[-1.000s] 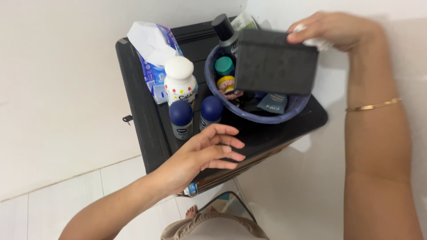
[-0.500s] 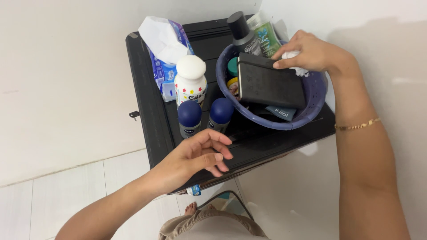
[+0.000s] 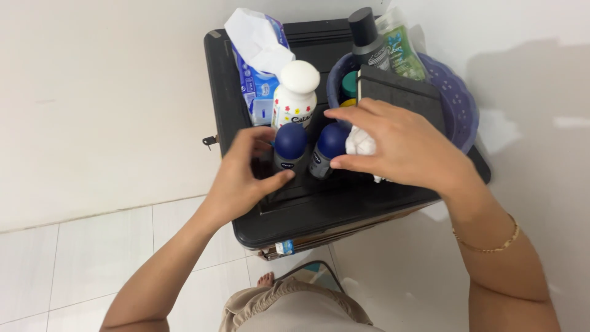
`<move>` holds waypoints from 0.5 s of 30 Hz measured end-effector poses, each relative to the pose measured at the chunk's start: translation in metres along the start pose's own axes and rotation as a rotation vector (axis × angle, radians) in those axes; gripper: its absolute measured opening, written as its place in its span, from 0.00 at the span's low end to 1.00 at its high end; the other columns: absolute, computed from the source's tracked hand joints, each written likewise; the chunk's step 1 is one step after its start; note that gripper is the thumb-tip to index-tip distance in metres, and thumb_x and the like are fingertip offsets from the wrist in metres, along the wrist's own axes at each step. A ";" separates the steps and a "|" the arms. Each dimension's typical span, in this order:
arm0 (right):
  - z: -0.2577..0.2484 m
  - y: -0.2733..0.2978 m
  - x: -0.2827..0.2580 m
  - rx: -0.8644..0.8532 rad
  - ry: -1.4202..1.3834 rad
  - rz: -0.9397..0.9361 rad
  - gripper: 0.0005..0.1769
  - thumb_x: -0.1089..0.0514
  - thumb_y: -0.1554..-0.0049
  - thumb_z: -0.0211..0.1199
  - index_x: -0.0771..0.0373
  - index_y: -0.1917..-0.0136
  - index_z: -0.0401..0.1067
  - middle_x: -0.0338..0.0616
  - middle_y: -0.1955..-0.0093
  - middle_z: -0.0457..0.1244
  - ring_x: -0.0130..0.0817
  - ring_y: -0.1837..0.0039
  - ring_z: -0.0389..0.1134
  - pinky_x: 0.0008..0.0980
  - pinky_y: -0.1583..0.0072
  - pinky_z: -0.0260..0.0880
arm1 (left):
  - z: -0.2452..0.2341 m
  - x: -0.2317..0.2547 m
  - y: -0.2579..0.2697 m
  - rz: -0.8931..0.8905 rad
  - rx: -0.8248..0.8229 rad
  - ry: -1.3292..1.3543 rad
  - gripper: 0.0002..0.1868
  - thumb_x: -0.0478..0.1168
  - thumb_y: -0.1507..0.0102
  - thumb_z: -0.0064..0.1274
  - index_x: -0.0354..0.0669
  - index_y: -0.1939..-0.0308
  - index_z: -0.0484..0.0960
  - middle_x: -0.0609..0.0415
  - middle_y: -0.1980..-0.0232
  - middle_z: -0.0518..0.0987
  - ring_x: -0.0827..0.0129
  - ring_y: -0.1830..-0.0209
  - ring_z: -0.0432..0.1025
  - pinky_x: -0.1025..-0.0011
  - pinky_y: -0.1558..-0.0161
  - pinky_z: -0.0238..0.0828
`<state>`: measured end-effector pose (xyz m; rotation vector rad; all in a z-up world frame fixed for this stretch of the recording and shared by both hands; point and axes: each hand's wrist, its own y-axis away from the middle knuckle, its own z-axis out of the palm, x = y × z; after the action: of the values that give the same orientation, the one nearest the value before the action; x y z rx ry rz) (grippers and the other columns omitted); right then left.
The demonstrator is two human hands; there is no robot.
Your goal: Cleaning the surfaces of furniture and various personal items using a tissue.
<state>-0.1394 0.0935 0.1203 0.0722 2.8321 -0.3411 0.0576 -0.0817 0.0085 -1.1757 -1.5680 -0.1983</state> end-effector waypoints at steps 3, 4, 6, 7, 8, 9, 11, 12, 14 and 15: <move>0.020 -0.005 0.004 0.028 0.155 -0.034 0.33 0.40 0.49 0.70 0.61 0.37 0.72 0.51 0.46 0.67 0.51 0.46 0.69 0.44 0.48 0.68 | 0.002 0.006 -0.006 -0.096 -0.110 -0.031 0.31 0.42 0.45 0.70 0.37 0.42 0.74 0.47 0.49 0.82 0.63 0.48 0.78 0.65 0.44 0.74; 0.021 -0.006 0.003 0.030 0.155 -0.036 0.33 0.40 0.49 0.70 0.61 0.37 0.72 0.51 0.46 0.67 0.51 0.46 0.69 0.44 0.48 0.68 | 0.002 0.007 -0.008 -0.094 -0.108 -0.033 0.31 0.42 0.45 0.70 0.37 0.42 0.74 0.47 0.49 0.82 0.63 0.48 0.78 0.65 0.44 0.74; 0.022 -0.006 0.000 -0.046 0.077 0.106 0.30 0.39 0.51 0.71 0.62 0.44 0.73 0.48 0.50 0.70 0.50 0.48 0.71 0.43 0.50 0.69 | 0.001 0.009 -0.012 -0.156 -0.132 -0.074 0.26 0.43 0.45 0.70 0.37 0.48 0.79 0.48 0.55 0.86 0.65 0.54 0.82 0.66 0.48 0.78; 0.020 -0.004 -0.001 -0.043 0.077 0.105 0.30 0.39 0.51 0.71 0.62 0.44 0.73 0.48 0.50 0.70 0.50 0.48 0.71 0.43 0.50 0.69 | 0.001 0.010 -0.012 -0.155 -0.131 -0.076 0.26 0.43 0.45 0.70 0.37 0.48 0.79 0.48 0.55 0.86 0.65 0.54 0.82 0.66 0.48 0.78; 0.019 0.000 -0.001 -0.033 0.056 0.112 0.30 0.40 0.52 0.73 0.62 0.46 0.74 0.47 0.54 0.70 0.48 0.52 0.71 0.41 0.53 0.70 | 0.002 0.011 -0.013 -0.156 -0.144 -0.049 0.25 0.43 0.45 0.70 0.36 0.49 0.80 0.48 0.56 0.86 0.66 0.56 0.82 0.67 0.50 0.80; 0.017 0.004 -0.001 -0.022 0.035 0.119 0.29 0.40 0.53 0.74 0.63 0.47 0.75 0.47 0.58 0.70 0.46 0.56 0.72 0.40 0.55 0.70 | 0.003 0.013 -0.013 -0.158 -0.157 -0.022 0.24 0.43 0.45 0.70 0.35 0.50 0.80 0.49 0.57 0.86 0.67 0.58 0.83 0.69 0.52 0.81; 0.002 0.015 0.005 0.044 -0.090 0.135 0.27 0.43 0.52 0.75 0.63 0.47 0.76 0.43 0.59 0.70 0.37 0.58 0.71 0.34 0.56 0.70 | 0.006 0.017 -0.017 -0.159 -0.191 0.037 0.24 0.43 0.45 0.70 0.36 0.50 0.80 0.49 0.57 0.87 0.67 0.58 0.83 0.69 0.52 0.82; -0.005 0.022 0.007 0.106 -0.217 0.146 0.24 0.47 0.52 0.76 0.63 0.47 0.76 0.39 0.60 0.70 0.29 0.60 0.70 0.29 0.57 0.70 | 0.007 0.020 -0.018 -0.168 -0.222 0.096 0.24 0.43 0.46 0.69 0.36 0.50 0.81 0.49 0.57 0.87 0.68 0.58 0.84 0.70 0.52 0.83; -0.024 0.038 0.019 0.169 -0.248 0.179 0.23 0.49 0.50 0.76 0.62 0.47 0.76 0.37 0.59 0.70 0.25 0.59 0.70 0.26 0.56 0.71 | 0.009 0.030 -0.021 -0.185 -0.270 0.134 0.24 0.43 0.46 0.70 0.36 0.51 0.81 0.49 0.58 0.87 0.69 0.58 0.84 0.71 0.52 0.82; -0.034 0.048 0.025 0.229 -0.280 0.208 0.21 0.50 0.49 0.76 0.62 0.47 0.76 0.36 0.57 0.69 0.22 0.57 0.70 0.24 0.55 0.72 | 0.010 0.036 -0.022 -0.206 -0.313 0.171 0.23 0.43 0.46 0.70 0.37 0.51 0.82 0.50 0.58 0.87 0.70 0.58 0.84 0.71 0.51 0.82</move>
<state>-0.1685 0.1485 0.1338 0.3358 2.4717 -0.5775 0.0379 -0.0659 0.0437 -1.1984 -1.5404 -0.6828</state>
